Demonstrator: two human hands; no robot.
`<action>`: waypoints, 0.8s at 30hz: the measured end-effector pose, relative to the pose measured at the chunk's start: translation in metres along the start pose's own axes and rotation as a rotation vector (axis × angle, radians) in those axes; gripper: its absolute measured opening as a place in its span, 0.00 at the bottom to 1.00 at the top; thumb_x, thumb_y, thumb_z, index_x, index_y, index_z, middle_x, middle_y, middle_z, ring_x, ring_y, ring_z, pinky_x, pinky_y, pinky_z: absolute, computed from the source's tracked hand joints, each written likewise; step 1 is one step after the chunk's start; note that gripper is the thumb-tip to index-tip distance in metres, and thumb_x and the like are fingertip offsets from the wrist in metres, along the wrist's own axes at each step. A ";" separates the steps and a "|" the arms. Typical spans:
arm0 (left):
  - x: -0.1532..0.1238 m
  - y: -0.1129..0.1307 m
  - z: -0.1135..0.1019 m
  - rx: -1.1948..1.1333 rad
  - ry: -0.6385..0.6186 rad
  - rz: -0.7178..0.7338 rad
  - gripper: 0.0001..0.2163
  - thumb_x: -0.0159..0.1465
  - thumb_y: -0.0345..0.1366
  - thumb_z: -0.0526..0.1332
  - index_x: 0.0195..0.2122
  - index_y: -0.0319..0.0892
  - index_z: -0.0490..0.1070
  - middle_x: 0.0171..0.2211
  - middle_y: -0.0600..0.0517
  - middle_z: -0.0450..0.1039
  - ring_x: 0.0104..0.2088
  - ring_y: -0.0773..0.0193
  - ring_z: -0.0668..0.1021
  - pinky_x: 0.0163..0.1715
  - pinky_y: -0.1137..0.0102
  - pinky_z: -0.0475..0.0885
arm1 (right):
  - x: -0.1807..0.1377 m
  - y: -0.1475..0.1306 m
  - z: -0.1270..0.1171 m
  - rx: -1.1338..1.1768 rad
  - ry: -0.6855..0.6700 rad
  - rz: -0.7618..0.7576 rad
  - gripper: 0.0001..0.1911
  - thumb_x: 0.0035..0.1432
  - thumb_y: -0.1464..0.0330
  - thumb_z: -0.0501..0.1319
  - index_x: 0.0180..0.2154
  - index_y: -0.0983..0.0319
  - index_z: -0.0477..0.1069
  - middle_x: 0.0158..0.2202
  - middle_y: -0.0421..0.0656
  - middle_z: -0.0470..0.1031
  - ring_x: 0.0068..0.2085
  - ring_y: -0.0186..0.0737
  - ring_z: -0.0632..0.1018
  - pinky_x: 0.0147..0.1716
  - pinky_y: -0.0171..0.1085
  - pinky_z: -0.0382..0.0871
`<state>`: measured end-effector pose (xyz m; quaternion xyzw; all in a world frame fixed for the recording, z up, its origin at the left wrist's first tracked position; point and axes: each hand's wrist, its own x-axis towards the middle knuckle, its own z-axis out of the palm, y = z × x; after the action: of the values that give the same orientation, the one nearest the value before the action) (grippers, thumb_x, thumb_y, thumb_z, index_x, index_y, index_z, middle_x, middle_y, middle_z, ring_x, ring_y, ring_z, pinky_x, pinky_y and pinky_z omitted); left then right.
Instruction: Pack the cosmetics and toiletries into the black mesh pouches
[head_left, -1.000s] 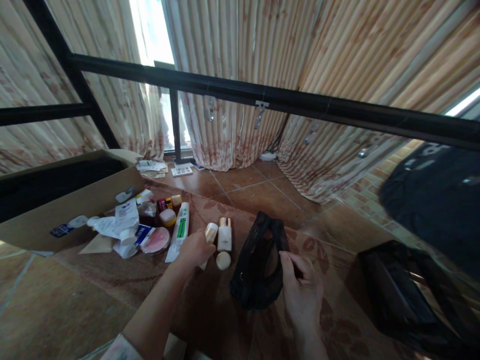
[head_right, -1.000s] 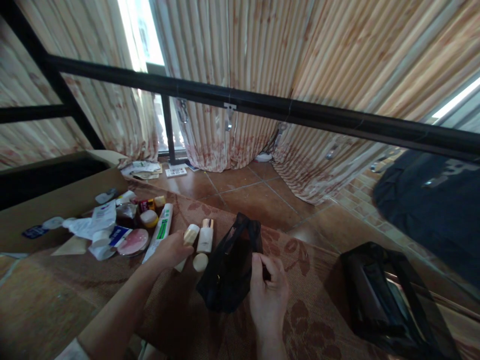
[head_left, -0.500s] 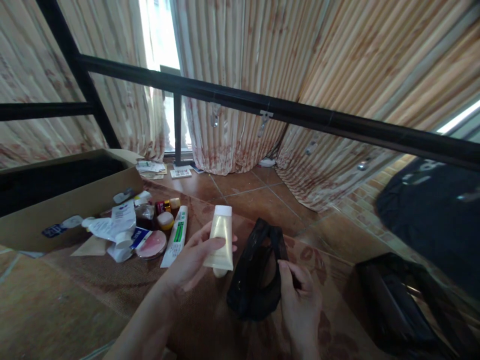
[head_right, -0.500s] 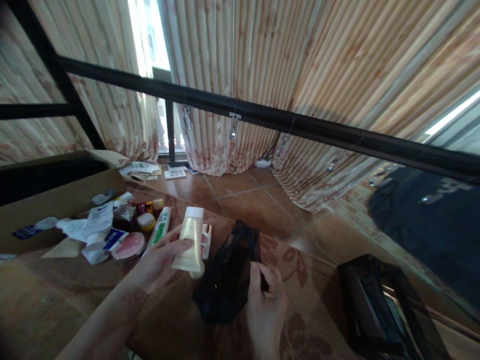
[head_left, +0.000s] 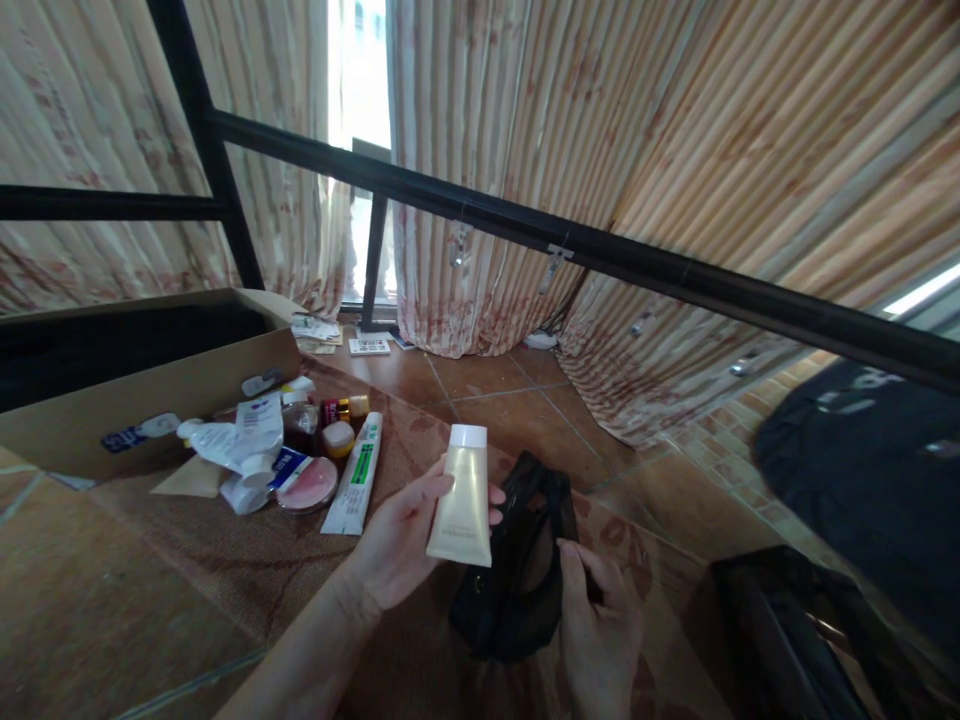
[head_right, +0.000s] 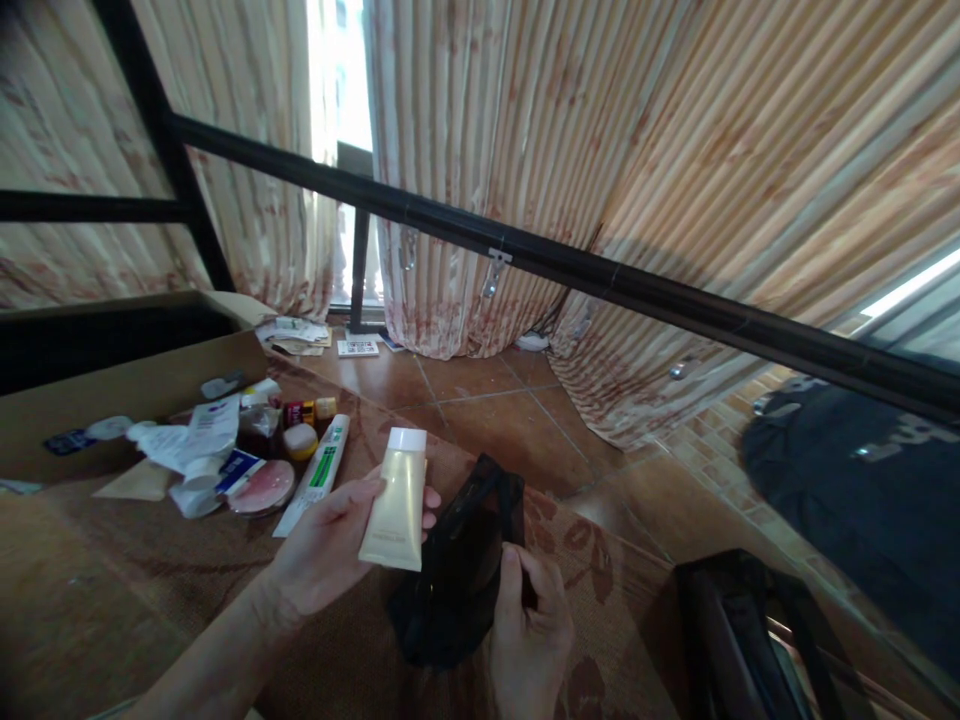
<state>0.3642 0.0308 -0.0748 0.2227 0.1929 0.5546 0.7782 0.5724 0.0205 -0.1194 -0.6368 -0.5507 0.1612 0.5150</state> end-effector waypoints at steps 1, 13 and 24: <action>0.000 0.000 0.000 -0.004 0.010 0.000 0.19 0.63 0.37 0.56 0.55 0.39 0.61 0.43 0.42 0.77 0.39 0.54 0.81 0.39 0.62 0.74 | 0.000 0.000 0.000 0.008 0.000 0.007 0.16 0.56 0.56 0.60 0.32 0.62 0.78 0.34 0.46 0.78 0.37 0.43 0.77 0.38 0.39 0.69; 0.003 0.000 -0.002 -0.056 0.066 -0.022 0.23 0.63 0.38 0.55 0.59 0.41 0.57 0.40 0.43 0.78 0.40 0.54 0.81 0.37 0.65 0.73 | -0.001 -0.001 0.000 0.013 -0.005 0.027 0.16 0.56 0.57 0.60 0.33 0.62 0.77 0.35 0.46 0.79 0.39 0.44 0.77 0.40 0.39 0.68; 0.004 -0.002 -0.007 -0.094 0.025 -0.008 0.26 0.60 0.35 0.54 0.61 0.41 0.56 0.39 0.45 0.78 0.42 0.54 0.80 0.40 0.64 0.72 | -0.001 0.001 0.000 0.001 -0.024 0.036 0.15 0.57 0.57 0.60 0.33 0.62 0.78 0.35 0.45 0.79 0.39 0.44 0.77 0.41 0.40 0.68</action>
<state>0.3634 0.0344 -0.0816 0.1782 0.1770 0.5628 0.7876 0.5730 0.0197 -0.1206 -0.6445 -0.5450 0.1783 0.5058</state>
